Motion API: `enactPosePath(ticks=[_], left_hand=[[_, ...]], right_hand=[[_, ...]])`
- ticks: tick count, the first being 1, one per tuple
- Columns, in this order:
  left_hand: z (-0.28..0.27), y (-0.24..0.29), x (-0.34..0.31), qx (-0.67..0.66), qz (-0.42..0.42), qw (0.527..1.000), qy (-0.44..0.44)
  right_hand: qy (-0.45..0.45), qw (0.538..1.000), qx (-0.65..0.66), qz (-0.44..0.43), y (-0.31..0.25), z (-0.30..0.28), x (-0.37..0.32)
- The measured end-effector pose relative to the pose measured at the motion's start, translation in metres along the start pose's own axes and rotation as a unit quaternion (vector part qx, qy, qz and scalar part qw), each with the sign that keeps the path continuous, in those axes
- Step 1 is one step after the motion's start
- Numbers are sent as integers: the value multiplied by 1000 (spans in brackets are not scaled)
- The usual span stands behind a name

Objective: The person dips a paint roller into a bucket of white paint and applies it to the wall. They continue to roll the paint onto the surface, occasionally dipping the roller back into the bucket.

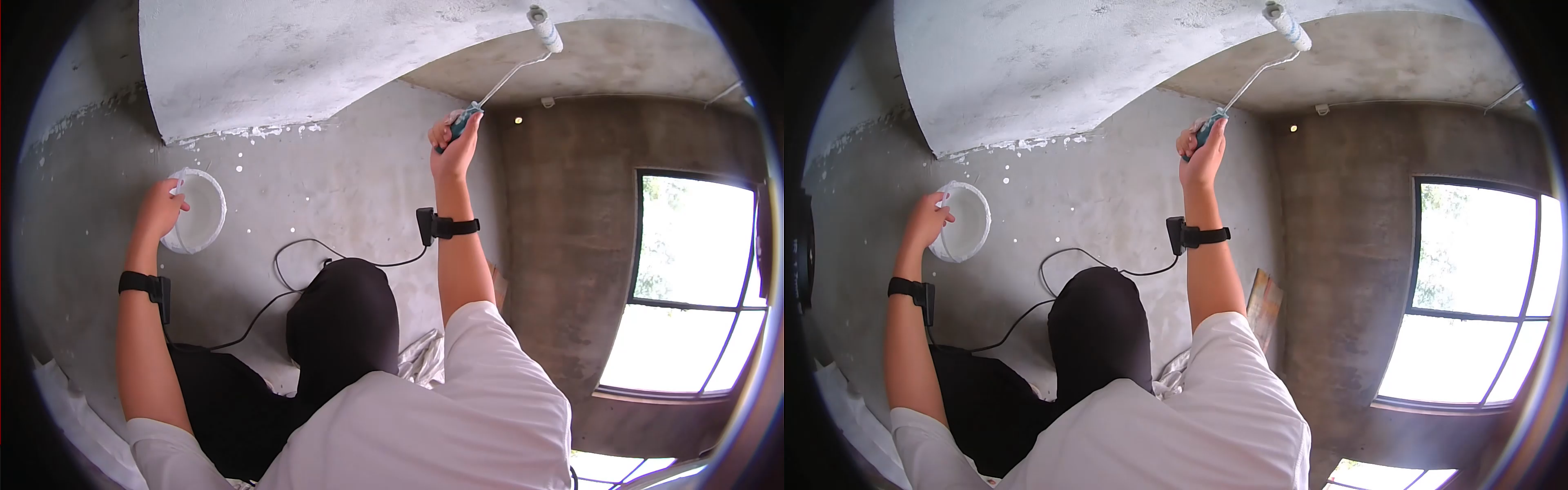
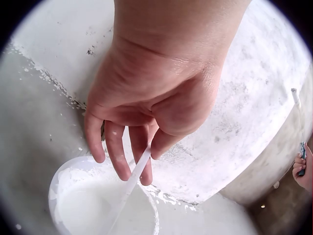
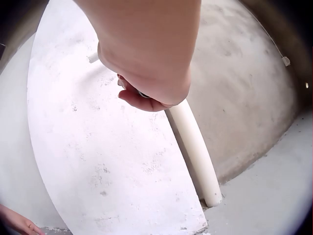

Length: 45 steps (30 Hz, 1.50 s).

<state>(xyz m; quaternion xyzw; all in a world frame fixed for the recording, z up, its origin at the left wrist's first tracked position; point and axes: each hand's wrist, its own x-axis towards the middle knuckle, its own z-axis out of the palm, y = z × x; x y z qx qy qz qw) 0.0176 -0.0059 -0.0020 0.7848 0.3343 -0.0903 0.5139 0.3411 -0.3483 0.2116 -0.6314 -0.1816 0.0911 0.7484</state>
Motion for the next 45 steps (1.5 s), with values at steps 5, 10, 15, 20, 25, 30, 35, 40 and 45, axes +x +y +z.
enactPosePath(ticks=[5, 10, 15, 20, 25, 30, 35, 40, 45], left_hand=[[3, -1, 2, -16, 18, 1000, 1], [1, 2, 0, -6, 17, 1000, -6], [1, 2, 0, -14, 12, 1000, -10], [3, -4, 2, -21, 17, 1000, -4], [1, -1, 1, -17, 18, 1000, -12], [-1, 2, -4, -9, 11, 1000, -17], [0, -1, -3, -8, 4, 1000, -16], [-1, 4, -6, -1, -6, 1000, -27], [3, -3, -5, -2, -3, 1000, -8]], right_hand=[[35, 999, 2, 29, 20, -1, 25], [-5, 997, -24, 69, 52, -9, 32], [-1, 997, -43, 70, 70, -13, 27], [8, 993, -49, 103, 93, -15, 18], [14, 989, -82, 119, 136, -27, 1], [19, 977, -106, 186, 180, -28, -31], [20, 961, -123, 249, 211, -38, -55], [13, 938, -144, 316, 231, -57, -76], [30, 921, -168, 350, 243, -64, -86]])
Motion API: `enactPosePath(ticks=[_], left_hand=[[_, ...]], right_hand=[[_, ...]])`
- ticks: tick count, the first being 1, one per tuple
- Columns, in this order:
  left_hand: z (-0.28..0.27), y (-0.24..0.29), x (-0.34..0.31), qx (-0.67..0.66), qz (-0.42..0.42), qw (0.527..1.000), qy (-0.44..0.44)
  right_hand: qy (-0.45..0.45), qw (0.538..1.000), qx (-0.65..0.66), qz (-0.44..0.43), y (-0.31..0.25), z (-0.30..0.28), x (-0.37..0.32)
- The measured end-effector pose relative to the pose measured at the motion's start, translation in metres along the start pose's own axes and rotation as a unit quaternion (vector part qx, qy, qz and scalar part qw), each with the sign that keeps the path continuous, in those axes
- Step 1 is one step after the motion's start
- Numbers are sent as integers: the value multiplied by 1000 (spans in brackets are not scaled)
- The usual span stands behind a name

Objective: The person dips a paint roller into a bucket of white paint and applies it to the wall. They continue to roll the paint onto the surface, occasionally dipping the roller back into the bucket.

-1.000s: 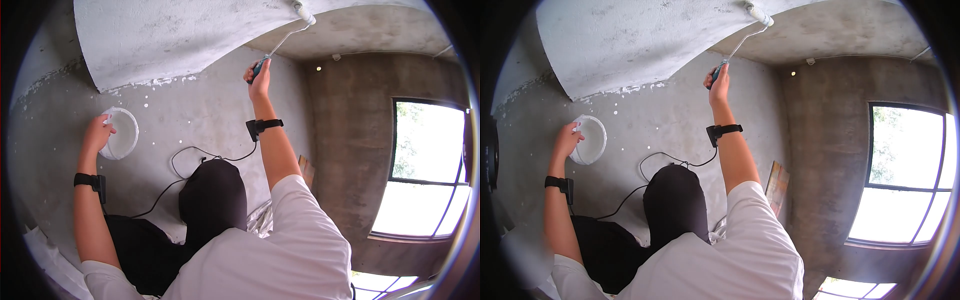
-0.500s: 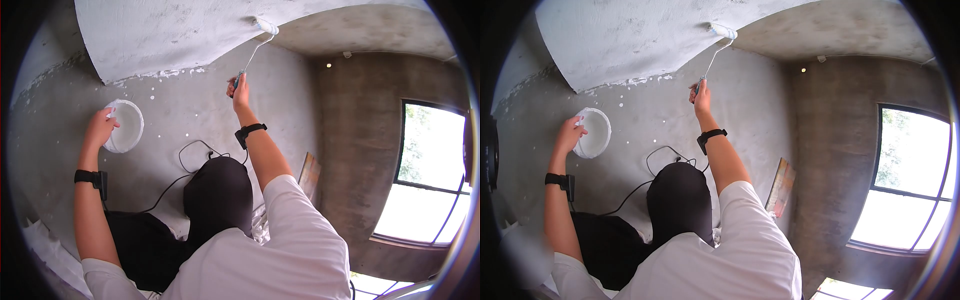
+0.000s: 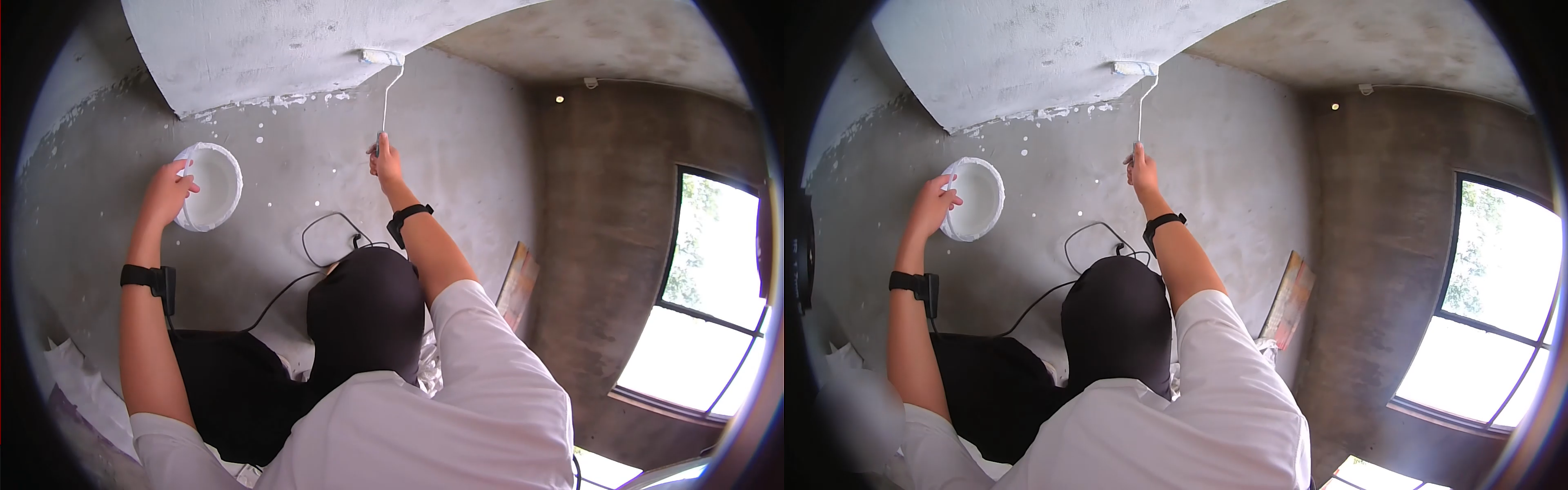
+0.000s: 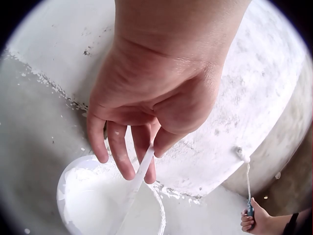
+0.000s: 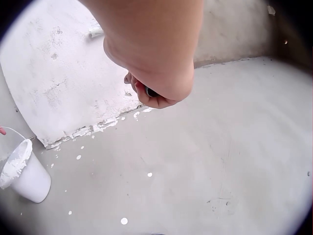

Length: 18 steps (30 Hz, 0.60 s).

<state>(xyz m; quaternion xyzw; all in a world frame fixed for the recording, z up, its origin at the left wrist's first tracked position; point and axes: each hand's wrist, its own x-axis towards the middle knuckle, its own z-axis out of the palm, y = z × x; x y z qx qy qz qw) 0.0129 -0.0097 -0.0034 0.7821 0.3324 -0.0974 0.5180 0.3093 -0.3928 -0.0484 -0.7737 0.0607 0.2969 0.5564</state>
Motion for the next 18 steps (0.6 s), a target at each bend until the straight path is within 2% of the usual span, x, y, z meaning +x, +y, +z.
enactPosePath(ticks=[18], left_hand=[[0, 1, 0, -7, -11, 1000, -18]], right_hand=[[4, 985, -88, 147, 9, 17, -4]])
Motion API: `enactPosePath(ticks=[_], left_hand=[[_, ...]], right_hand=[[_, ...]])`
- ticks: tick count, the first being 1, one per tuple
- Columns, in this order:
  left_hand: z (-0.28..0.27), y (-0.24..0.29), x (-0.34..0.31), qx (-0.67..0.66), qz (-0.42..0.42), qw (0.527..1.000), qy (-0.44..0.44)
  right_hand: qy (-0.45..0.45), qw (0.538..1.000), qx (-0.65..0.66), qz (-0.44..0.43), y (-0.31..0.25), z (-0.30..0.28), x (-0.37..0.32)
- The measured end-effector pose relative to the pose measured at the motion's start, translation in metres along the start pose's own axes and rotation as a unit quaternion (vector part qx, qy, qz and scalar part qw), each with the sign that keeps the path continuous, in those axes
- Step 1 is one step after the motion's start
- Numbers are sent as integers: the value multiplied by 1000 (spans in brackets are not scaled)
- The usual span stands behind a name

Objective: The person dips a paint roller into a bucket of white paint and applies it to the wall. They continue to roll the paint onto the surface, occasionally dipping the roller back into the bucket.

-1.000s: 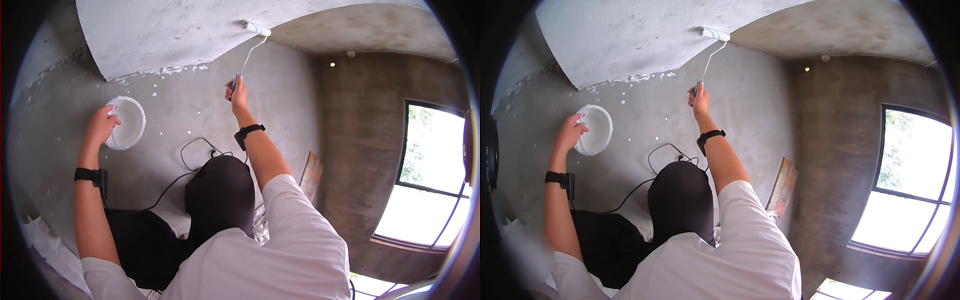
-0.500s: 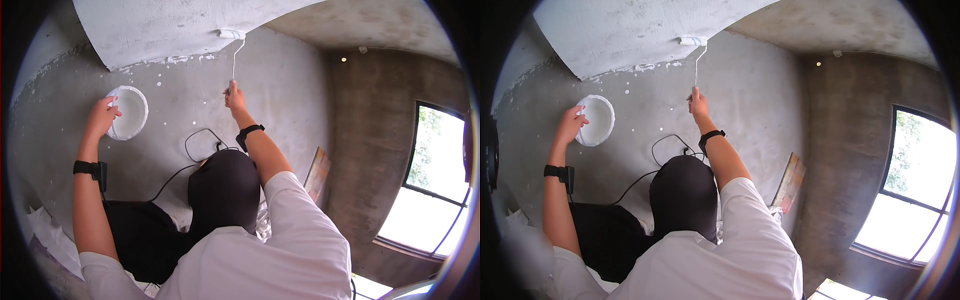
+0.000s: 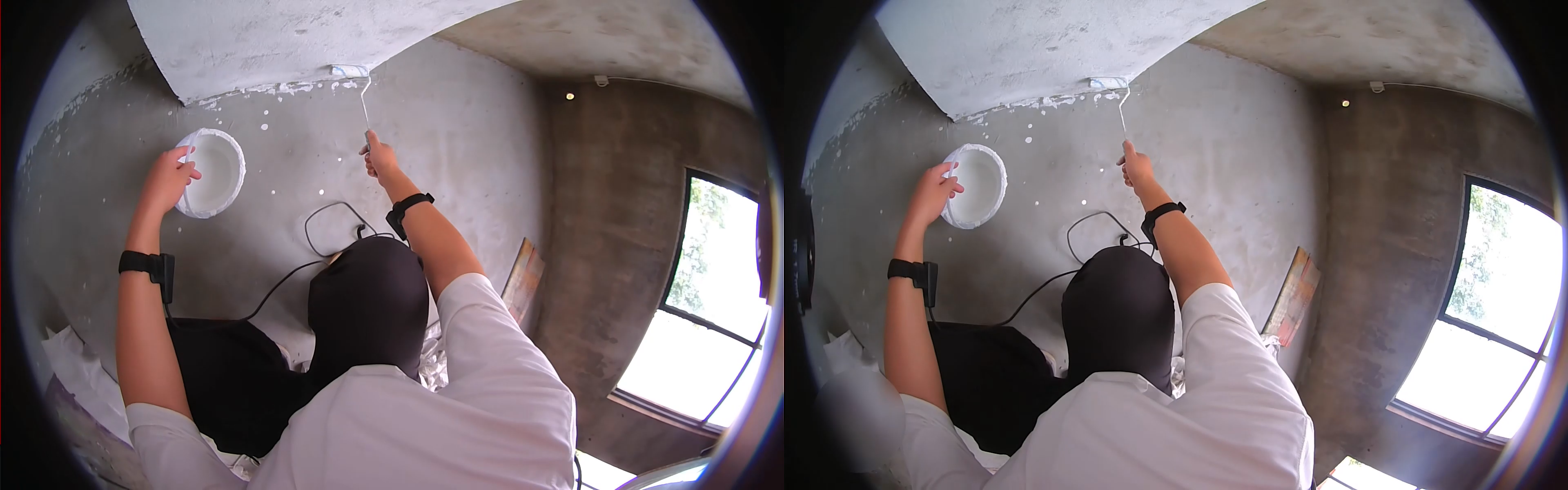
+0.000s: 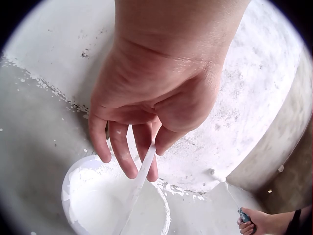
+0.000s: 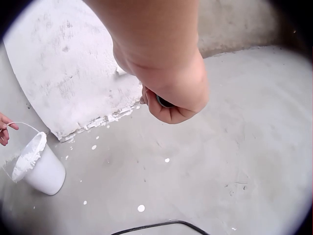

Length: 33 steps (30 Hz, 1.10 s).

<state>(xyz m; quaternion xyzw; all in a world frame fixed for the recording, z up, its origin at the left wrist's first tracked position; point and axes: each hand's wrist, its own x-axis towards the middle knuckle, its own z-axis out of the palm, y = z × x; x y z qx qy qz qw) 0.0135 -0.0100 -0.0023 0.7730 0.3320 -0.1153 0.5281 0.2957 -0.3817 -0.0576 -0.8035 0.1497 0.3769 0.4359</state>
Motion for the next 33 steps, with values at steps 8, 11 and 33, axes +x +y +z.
enactPosePath(ticks=[8, 11, 33], left_hand=[[1, 0, 1, 2, 5, 1000, 5], [-1, 6, -4, 5, -1, 1000, 5], [0, 3, 4, -14, 19, 1000, 3]], right_hand=[[-10, 997, -36, 68, -20, 6, 21], [-17, 994, -36, 97, -26, 5, 21], [-41, 996, 72, 13, -94, -72, -111]])
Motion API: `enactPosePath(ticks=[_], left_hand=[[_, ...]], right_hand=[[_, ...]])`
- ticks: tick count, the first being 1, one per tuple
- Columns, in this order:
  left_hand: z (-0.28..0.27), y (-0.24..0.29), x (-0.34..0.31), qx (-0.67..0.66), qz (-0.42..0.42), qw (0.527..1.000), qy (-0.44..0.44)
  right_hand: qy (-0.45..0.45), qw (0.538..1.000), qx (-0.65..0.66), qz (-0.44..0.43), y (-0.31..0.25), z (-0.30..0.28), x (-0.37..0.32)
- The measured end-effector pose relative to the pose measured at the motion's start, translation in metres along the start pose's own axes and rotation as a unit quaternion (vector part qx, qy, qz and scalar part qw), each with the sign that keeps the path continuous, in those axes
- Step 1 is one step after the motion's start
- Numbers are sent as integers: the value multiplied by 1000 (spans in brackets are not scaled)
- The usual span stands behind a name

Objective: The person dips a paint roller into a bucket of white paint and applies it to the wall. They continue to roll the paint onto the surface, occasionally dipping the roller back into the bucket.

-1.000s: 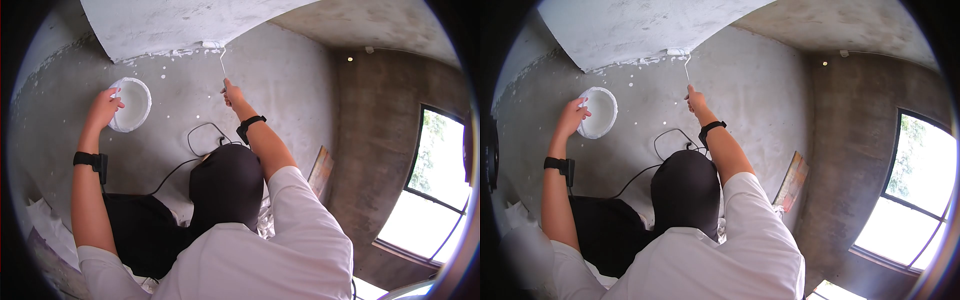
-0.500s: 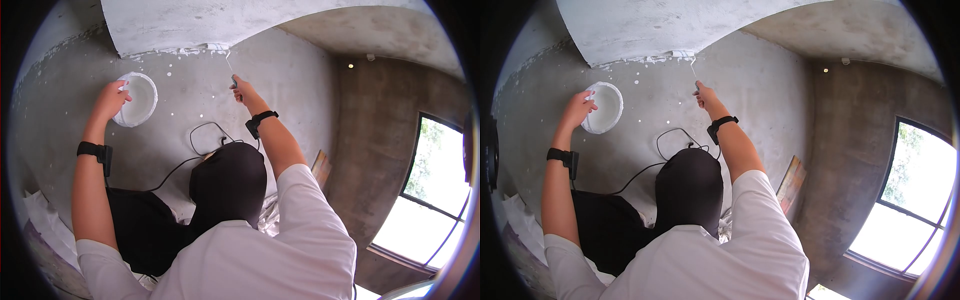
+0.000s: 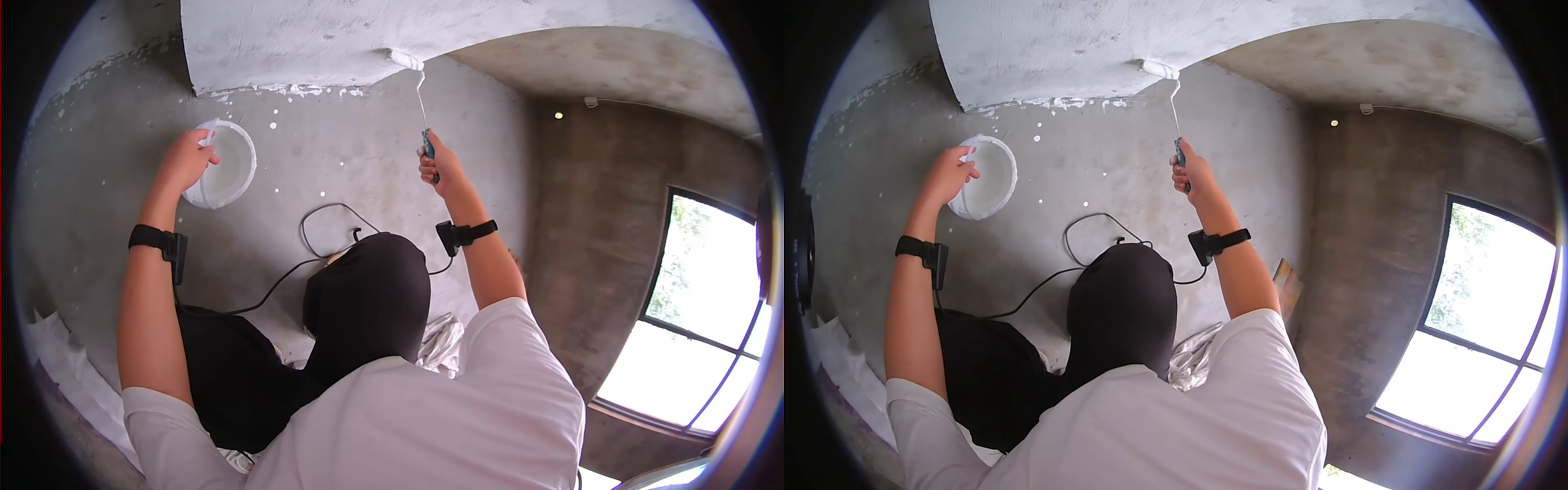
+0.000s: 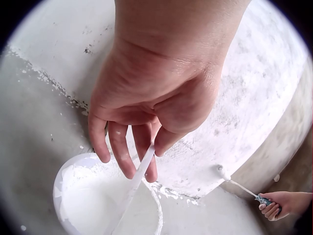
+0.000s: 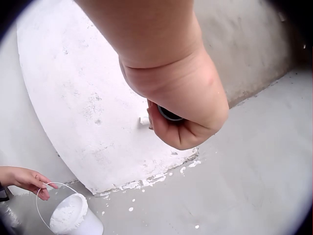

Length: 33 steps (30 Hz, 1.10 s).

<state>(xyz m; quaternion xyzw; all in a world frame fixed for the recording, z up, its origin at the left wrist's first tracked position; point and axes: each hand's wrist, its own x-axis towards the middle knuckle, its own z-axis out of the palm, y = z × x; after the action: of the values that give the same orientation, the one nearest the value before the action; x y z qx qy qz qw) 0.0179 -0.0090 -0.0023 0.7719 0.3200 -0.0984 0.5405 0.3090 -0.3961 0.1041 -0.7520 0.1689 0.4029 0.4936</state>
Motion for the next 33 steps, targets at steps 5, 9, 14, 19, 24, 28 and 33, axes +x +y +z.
enactPosePath(ticks=[5, 9, 14, 19, 24, 28, 33], left_hand=[[2, 4, 1, 17, -13, 1000, 4], [1, 9, -2, 6, -24, 1000, 5], [5, 1, 4, 1, 1, 1000, 14], [3, 6, -2, 8, -21, 1000, 10], [1, -1, -2, 28, -12, 999, 14], [4, -2, 1, 22, -3, 1000, 14], [-2, 9, -8, 29, -12, 999, 7]], right_hand=[[25, 997, -4, -79, -17, -7, -38], [40, 990, 27, -132, -34, -10, -64], [32, 978, 81, -189, -56, -1, -93], [-44, 951, 182, -247, -81, 16, -115], [-70, 919, 197, -334, -108, 62, -136], [0, 885, 189, -426, -131, 83, -133], [11, 868, 183, -462, -149, 100, -131]])
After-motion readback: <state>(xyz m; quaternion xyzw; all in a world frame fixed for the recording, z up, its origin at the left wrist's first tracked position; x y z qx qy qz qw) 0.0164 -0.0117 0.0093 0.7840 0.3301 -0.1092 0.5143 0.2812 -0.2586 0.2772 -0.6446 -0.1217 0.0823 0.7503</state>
